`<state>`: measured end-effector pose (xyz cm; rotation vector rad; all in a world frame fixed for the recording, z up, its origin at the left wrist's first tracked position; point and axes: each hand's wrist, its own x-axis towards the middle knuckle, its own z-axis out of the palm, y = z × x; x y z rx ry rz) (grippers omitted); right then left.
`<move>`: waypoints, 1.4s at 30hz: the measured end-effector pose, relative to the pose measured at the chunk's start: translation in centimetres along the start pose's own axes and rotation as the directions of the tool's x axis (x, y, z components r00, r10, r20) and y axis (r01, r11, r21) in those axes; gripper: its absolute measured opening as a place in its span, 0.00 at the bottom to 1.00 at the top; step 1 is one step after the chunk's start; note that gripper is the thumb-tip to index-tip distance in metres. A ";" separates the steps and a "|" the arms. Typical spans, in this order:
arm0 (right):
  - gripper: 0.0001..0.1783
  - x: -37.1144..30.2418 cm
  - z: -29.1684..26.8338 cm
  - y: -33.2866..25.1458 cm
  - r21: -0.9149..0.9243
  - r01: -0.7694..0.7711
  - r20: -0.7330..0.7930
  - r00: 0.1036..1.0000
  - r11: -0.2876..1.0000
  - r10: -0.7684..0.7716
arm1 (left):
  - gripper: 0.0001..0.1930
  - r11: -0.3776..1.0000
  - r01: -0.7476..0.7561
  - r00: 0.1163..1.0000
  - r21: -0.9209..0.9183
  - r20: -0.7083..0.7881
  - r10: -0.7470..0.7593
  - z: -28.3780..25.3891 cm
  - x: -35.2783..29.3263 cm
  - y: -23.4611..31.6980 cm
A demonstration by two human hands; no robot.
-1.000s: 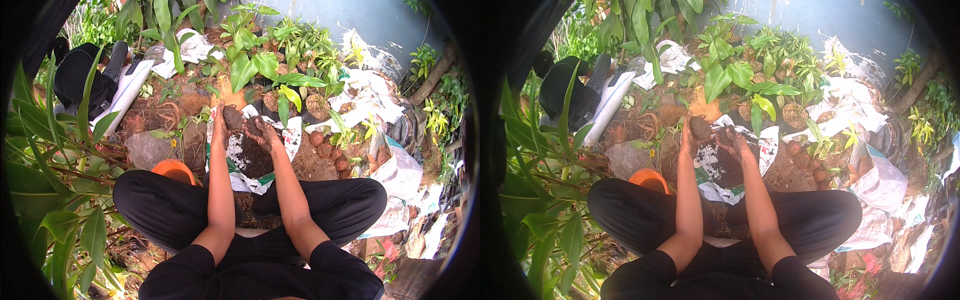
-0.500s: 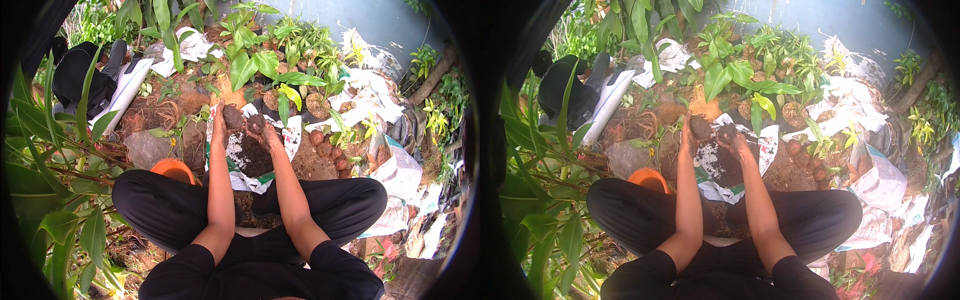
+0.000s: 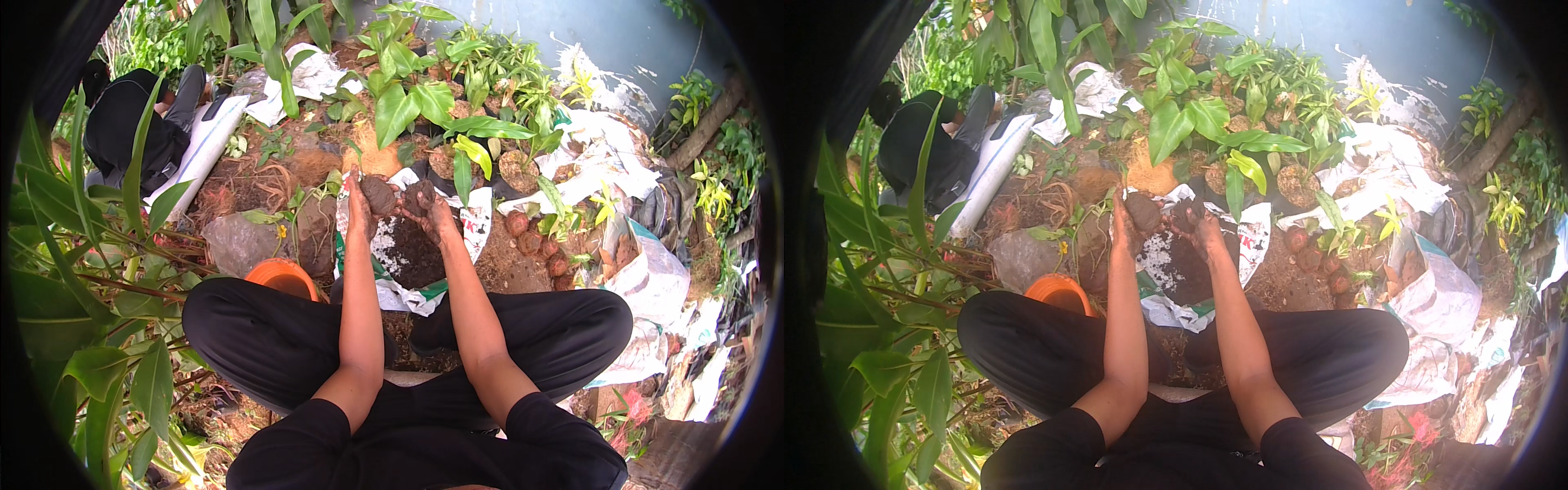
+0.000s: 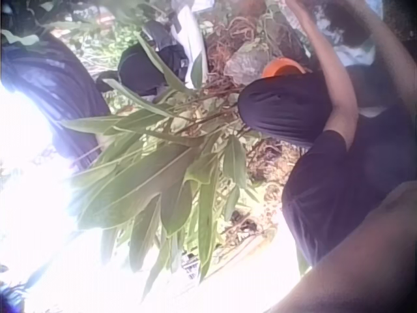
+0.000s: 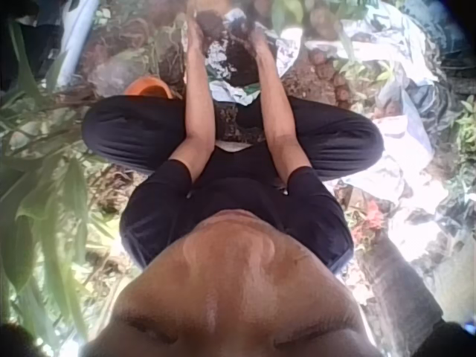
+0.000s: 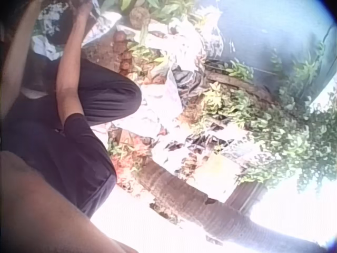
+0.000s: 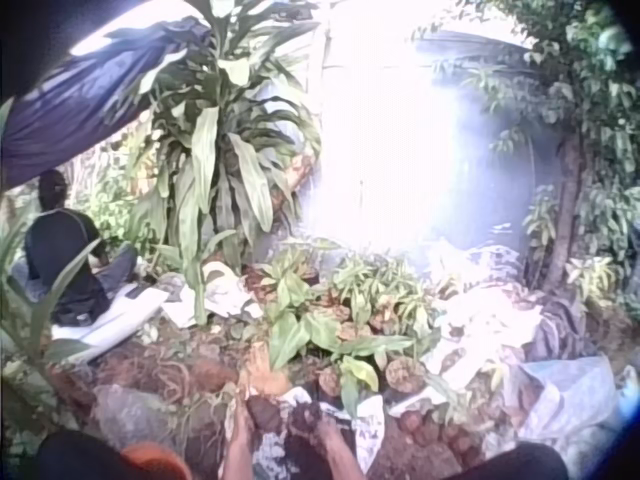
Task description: The person sits cross-legged on the ground and mixes soil with both hands, repeatedly scooping and crumbling it within a white sack. The person also handles a coconut husk, breaking it apart and mixing it into the soil.
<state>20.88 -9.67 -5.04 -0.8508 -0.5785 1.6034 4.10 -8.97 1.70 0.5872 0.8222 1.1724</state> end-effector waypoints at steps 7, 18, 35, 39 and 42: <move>0.30 -0.1 0.5 -1.3 -0.002 -0.012 0.063 0.998 1.000 0.012 | 0.36 0.993 -0.070 0.996 0.098 -0.049 0.075 0.6 -0.2 -0.3; 0.30 0.7 1.3 -1.4 0.246 0.139 -0.064 0.990 0.959 -0.127 | 0.35 0.997 -0.022 1.000 0.073 -0.019 0.024 -0.6 1.6 -1.8; 0.17 -2.0 5.5 -0.2 -0.749 0.642 0.378 0.614 0.160 -0.693 | 0.41 0.991 -0.004 0.988 0.134 0.152 -0.017 0.8 1.2 -3.0; 0.20 -1.5 4.4 0.7 -0.744 0.657 0.413 0.592 0.119 -0.692 | 0.32 0.974 -0.046 0.996 0.221 0.089 0.027 0.2 1.7 -3.7; 0.24 -2.0 4.9 0.2 -0.562 0.549 0.131 0.798 0.619 -0.589 | 0.30 0.948 -0.076 0.997 0.309 0.027 0.071 0.2 1.9 -4.0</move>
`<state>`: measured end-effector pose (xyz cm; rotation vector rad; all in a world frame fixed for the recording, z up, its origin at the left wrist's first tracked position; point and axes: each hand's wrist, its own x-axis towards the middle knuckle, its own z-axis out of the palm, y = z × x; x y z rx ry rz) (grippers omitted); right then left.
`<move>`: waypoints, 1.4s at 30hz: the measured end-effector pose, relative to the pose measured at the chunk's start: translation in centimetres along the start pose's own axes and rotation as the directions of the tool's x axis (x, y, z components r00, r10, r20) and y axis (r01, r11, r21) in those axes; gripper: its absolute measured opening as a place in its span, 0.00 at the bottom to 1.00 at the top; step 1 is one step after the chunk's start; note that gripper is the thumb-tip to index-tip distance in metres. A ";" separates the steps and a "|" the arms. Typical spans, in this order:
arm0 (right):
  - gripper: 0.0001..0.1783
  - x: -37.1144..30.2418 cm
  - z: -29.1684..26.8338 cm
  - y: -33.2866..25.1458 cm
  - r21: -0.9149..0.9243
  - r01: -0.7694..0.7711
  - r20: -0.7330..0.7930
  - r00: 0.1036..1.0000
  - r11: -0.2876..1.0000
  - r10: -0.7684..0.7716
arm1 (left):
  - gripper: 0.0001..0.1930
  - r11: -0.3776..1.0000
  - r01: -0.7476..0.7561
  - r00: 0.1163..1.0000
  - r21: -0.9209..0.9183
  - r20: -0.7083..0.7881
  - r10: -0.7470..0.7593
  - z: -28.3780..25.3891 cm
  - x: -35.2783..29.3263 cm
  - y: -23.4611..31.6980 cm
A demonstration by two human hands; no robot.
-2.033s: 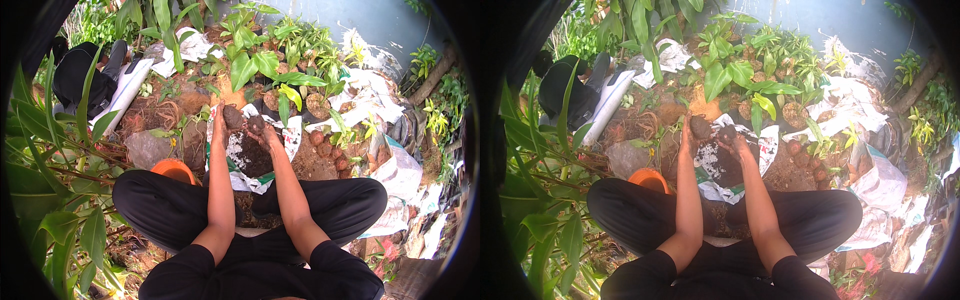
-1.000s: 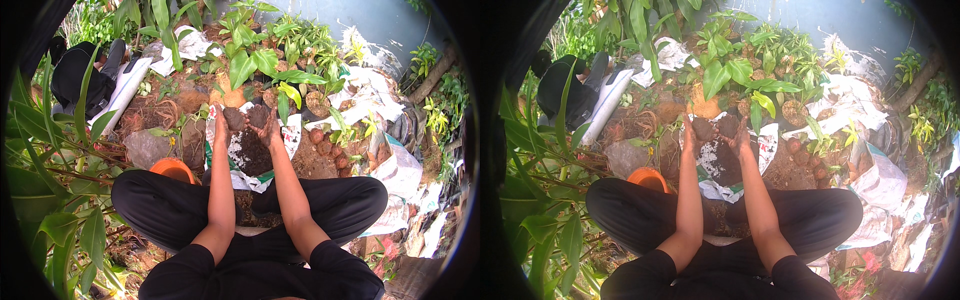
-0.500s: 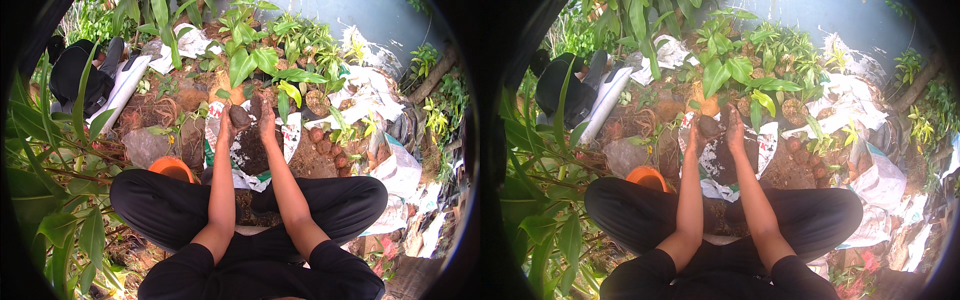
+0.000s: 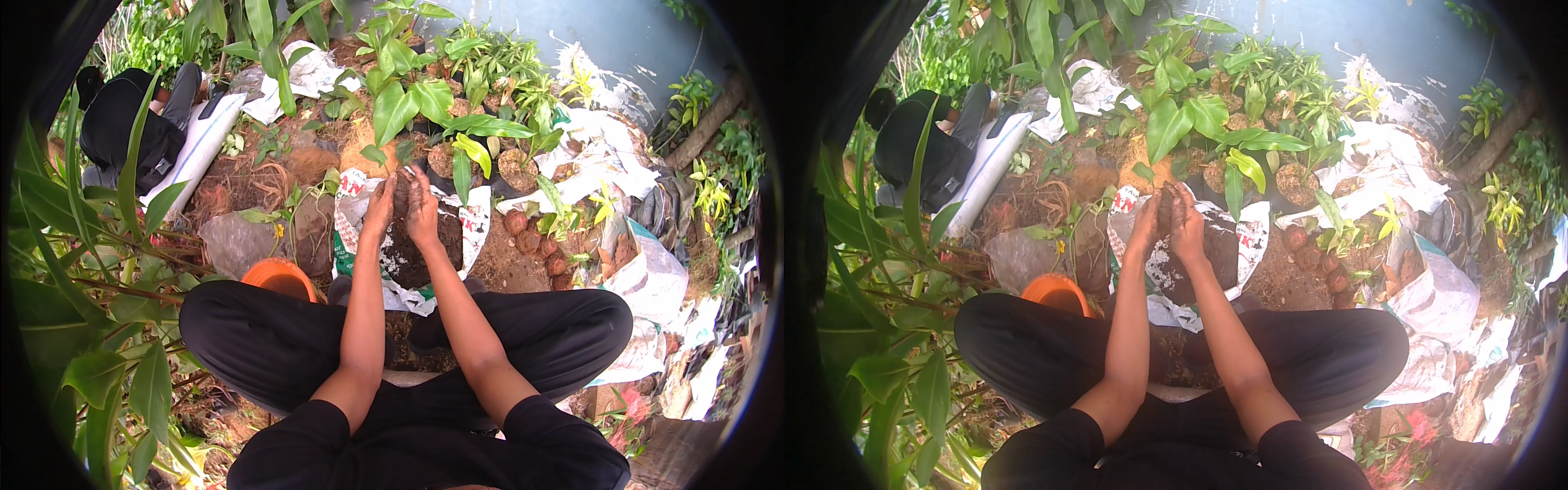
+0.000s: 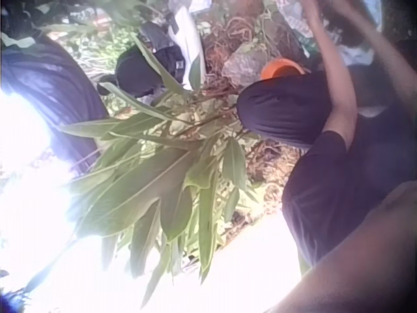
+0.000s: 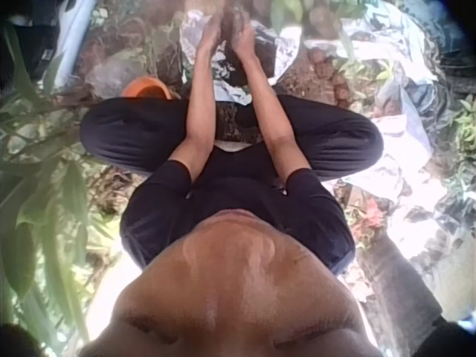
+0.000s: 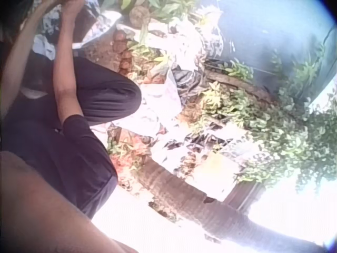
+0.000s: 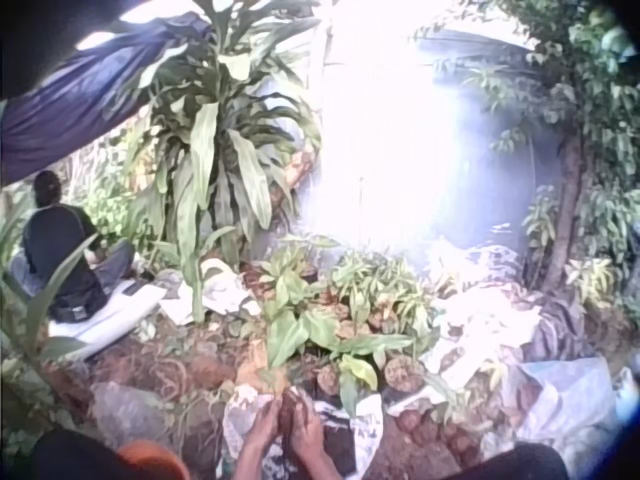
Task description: The person sits cross-legged on the ground and mixes soil with both hands, repeatedly scooping and crumbling it within a white sack. The person also handles a coconut husk, breaking it apart and mixing it into the soil.
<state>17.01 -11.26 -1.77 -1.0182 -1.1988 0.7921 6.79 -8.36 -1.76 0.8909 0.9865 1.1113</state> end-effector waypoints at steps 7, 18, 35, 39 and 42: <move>0.28 3.5 -1.7 -1.2 -0.122 -0.066 -0.175 0.984 0.990 0.044 | 0.29 0.992 -0.122 0.991 -0.040 0.059 0.124 1.3 -0.2 -1.2; 0.23 2.2 -0.3 -3.5 -0.287 -0.055 -0.182 0.983 0.956 0.002 | 0.25 0.904 -0.427 0.888 -0.030 -0.201 0.413 5.9 -2.4 1.3; 0.21 3.5 -1.1 -3.2 0.428 -0.323 -0.198 0.878 0.844 0.436 | 0.28 0.849 -0.360 0.931 -0.387 -0.089 0.354 5.1 -1.2 1.4; 0.26 3.3 -0.6 -3.9 0.367 -0.275 -0.064 0.946 0.889 0.319 | 0.29 0.759 -0.203 0.974 -0.618 -0.045 0.223 5.7 -1.7 1.9; 0.25 2.2 1.1 -6.9 -0.151 -0.092 -0.081 0.993 0.984 0.080 | 0.30 0.757 -0.155 0.988 -0.635 -0.080 0.134 5.0 -2.3 2.7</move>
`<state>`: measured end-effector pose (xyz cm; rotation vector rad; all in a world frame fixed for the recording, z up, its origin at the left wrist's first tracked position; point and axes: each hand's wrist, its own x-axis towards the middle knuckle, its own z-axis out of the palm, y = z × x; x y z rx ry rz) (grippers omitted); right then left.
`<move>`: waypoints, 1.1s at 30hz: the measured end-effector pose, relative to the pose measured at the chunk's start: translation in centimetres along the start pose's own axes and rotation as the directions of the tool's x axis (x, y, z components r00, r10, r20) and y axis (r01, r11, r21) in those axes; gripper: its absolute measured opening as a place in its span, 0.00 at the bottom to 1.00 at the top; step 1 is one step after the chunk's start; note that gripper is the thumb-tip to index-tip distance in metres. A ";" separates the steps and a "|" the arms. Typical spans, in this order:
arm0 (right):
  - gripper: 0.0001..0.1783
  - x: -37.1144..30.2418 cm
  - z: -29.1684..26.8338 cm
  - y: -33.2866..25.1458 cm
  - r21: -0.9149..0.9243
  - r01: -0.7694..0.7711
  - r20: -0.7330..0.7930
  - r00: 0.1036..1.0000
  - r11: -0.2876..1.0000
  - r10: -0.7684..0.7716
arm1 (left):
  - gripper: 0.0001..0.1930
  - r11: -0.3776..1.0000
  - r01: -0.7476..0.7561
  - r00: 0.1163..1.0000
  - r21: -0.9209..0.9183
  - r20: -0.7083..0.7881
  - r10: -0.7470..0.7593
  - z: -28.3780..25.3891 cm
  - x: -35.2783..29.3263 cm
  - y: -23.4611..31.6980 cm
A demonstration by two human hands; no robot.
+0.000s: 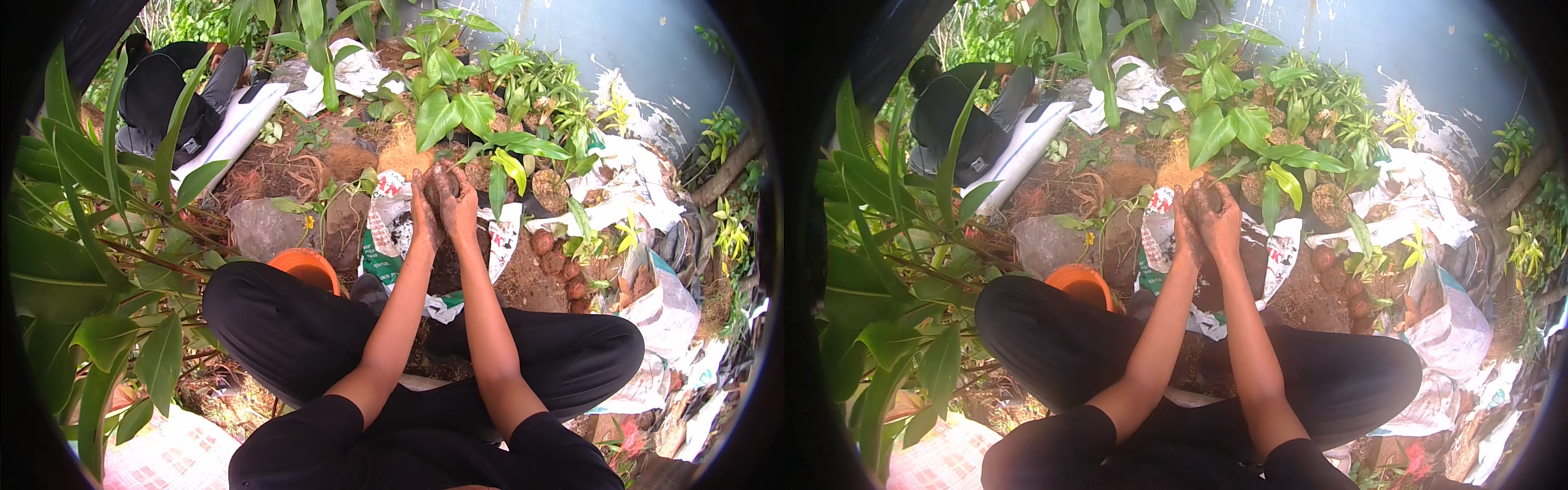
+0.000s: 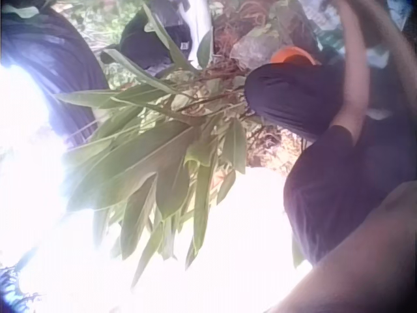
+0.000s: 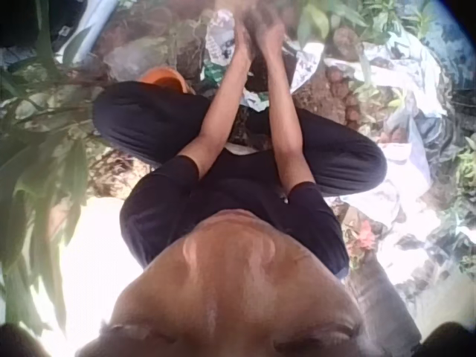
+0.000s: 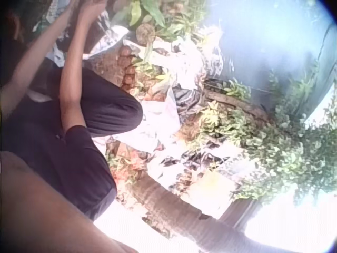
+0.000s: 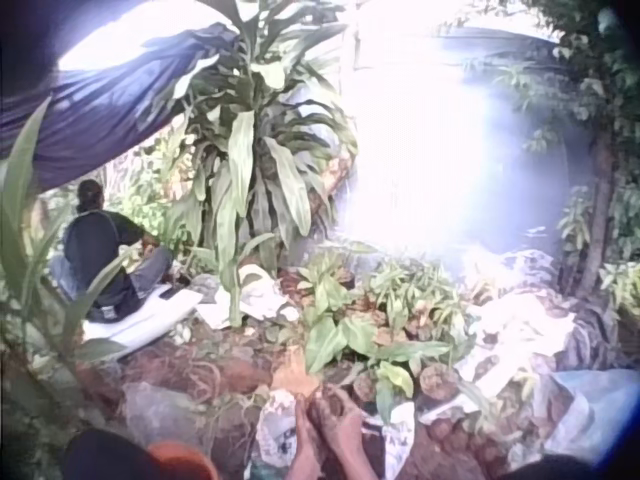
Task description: The person sits cross-legged on the ground and mixes soil with both hands, repeatedly scooping and crumbling it within a white sack. The person also handles a coconut husk, breaking it apart and mixing it into the soil.
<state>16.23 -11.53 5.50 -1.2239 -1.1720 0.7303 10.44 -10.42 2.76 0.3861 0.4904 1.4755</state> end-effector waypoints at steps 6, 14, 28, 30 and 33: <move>0.24 0.2 -0.8 -0.8 -0.449 0.394 0.031 0.904 0.802 -0.427 | 0.30 0.991 0.106 0.984 -0.086 0.151 -0.092 -0.4 -0.4 0.7; 0.14 -0.9 -0.2 -1.8 0.136 0.043 0.235 0.969 0.990 -0.074 | 0.36 0.983 0.078 0.995 -0.167 0.069 -0.068 0.0 -1.1 1.6; 0.11 0.7 -0.7 0.4 0.224 -0.164 -0.019 0.985 0.961 0.172 | 0.36 0.972 0.063 0.990 -0.228 -0.107 -0.089 1.6 -1.2 0.9; 0.16 0.7 -1.0 0.2 0.199 -0.198 -0.021 0.978 0.960 0.206 | 0.34 0.984 0.003 0.994 -0.176 -0.109 -0.022 1.9 -1.1 0.9; 0.19 0.5 -0.9 -1.2 0.148 -0.213 0.032 0.977 0.966 0.211 | 0.32 0.997 -0.016 0.999 -0.081 -0.043 0.013 1.7 -1.2 1.1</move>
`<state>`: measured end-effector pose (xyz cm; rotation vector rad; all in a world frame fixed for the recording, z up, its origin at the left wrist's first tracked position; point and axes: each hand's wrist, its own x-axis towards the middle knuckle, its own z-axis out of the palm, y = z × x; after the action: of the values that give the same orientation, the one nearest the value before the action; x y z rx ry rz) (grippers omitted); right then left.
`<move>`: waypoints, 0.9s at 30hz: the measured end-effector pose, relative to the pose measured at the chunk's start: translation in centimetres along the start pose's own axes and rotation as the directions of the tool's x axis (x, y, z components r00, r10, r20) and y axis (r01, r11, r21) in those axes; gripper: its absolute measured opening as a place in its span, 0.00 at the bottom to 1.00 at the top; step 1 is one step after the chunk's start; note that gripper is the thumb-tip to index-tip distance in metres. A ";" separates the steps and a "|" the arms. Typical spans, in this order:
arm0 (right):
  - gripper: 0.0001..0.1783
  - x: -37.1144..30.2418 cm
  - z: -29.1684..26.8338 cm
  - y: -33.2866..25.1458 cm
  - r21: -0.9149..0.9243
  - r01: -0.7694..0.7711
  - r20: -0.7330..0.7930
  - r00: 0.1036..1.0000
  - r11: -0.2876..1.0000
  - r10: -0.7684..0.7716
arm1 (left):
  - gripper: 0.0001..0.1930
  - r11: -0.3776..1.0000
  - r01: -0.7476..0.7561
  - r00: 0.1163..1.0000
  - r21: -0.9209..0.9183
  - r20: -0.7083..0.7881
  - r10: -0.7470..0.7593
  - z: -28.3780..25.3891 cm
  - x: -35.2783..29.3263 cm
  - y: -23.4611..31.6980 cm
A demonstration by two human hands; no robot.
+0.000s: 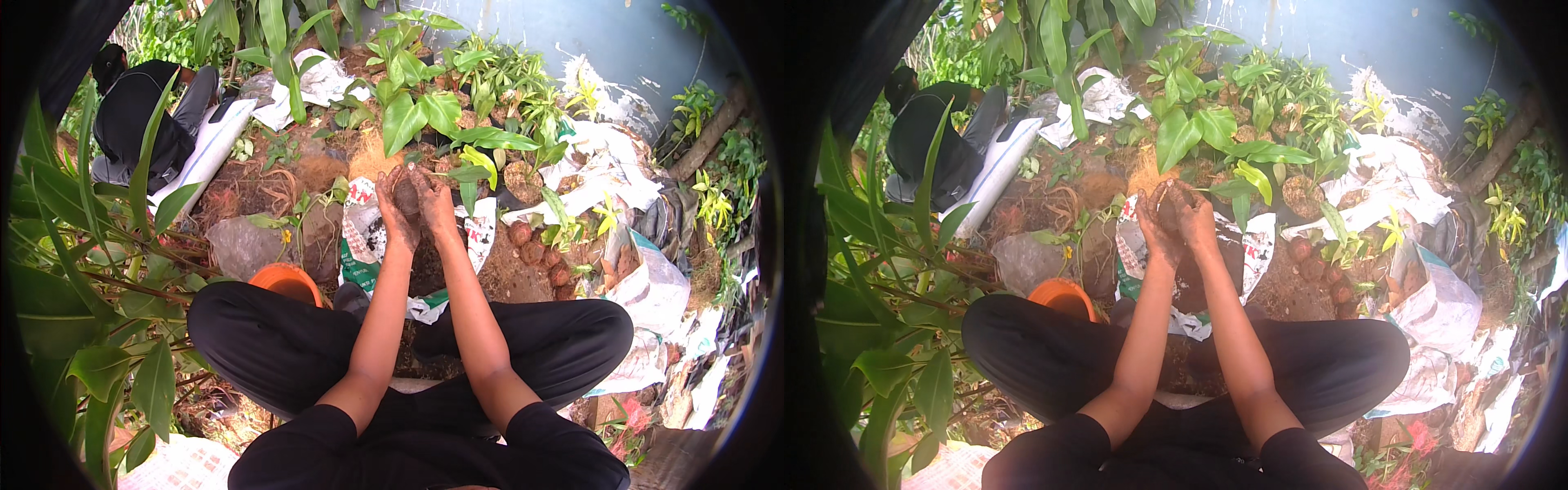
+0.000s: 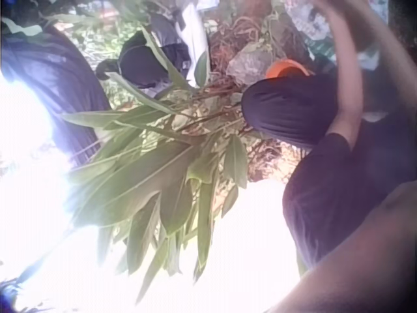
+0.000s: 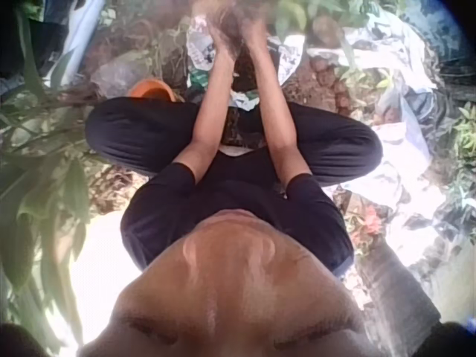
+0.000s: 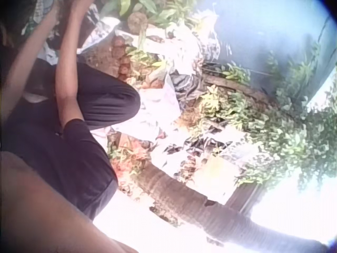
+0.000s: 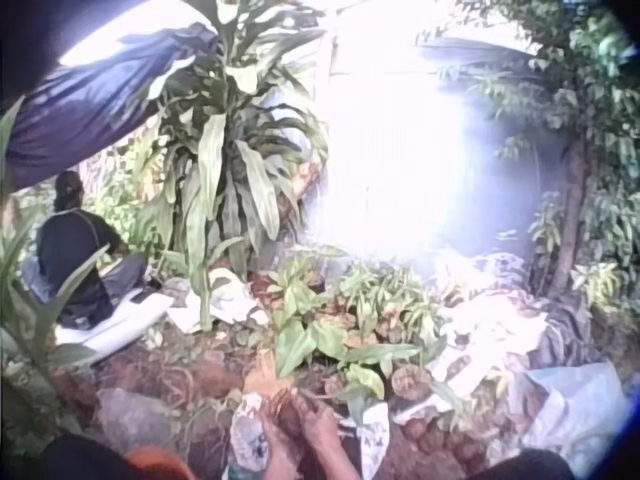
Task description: The person sits cross-legged on the ground and mixes soil with both hands, repeatedly scooping and crumbling it within a white sack. The person also handles a coconut husk, breaking it apart and mixing it into the soil.
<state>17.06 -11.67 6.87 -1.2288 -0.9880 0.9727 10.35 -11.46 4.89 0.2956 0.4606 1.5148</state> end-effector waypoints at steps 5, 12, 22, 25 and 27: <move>0.18 0.3 -0.7 0.6 -0.514 0.504 0.131 0.846 0.694 -0.517 | 0.24 0.974 0.225 0.946 0.019 0.234 -0.223 -0.8 0.3 1.0; 0.17 0.7 -1.5 0.0 -0.026 0.153 0.171 0.974 0.988 -0.146 | 0.25 0.912 0.393 0.905 -0.119 0.227 -0.361 -1.4 0.3 -0.1; 0.17 1.9 -1.7 3.0 -0.261 0.030 0.080 0.997 0.965 -0.009 | 0.28 0.964 0.258 0.960 -0.065 0.130 -0.248 -4.0 1.2 -3.7; 0.22 2.1 -2.3 2.9 -0.263 0.011 0.143 0.989 0.965 0.027 | 0.32 0.908 0.370 0.929 -0.196 0.097 -0.358 -3.1 0.7 -2.7; 0.27 1.1 -2.1 -0.1 -0.184 -0.117 0.236 0.959 0.976 0.159 | 0.36 0.882 0.424 0.906 -0.207 0.084 -0.416 -2.9 0.5 -1.4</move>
<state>19.42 -11.25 6.87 -1.3528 -1.2136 1.1951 10.22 -11.27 1.69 0.0413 0.2972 1.1175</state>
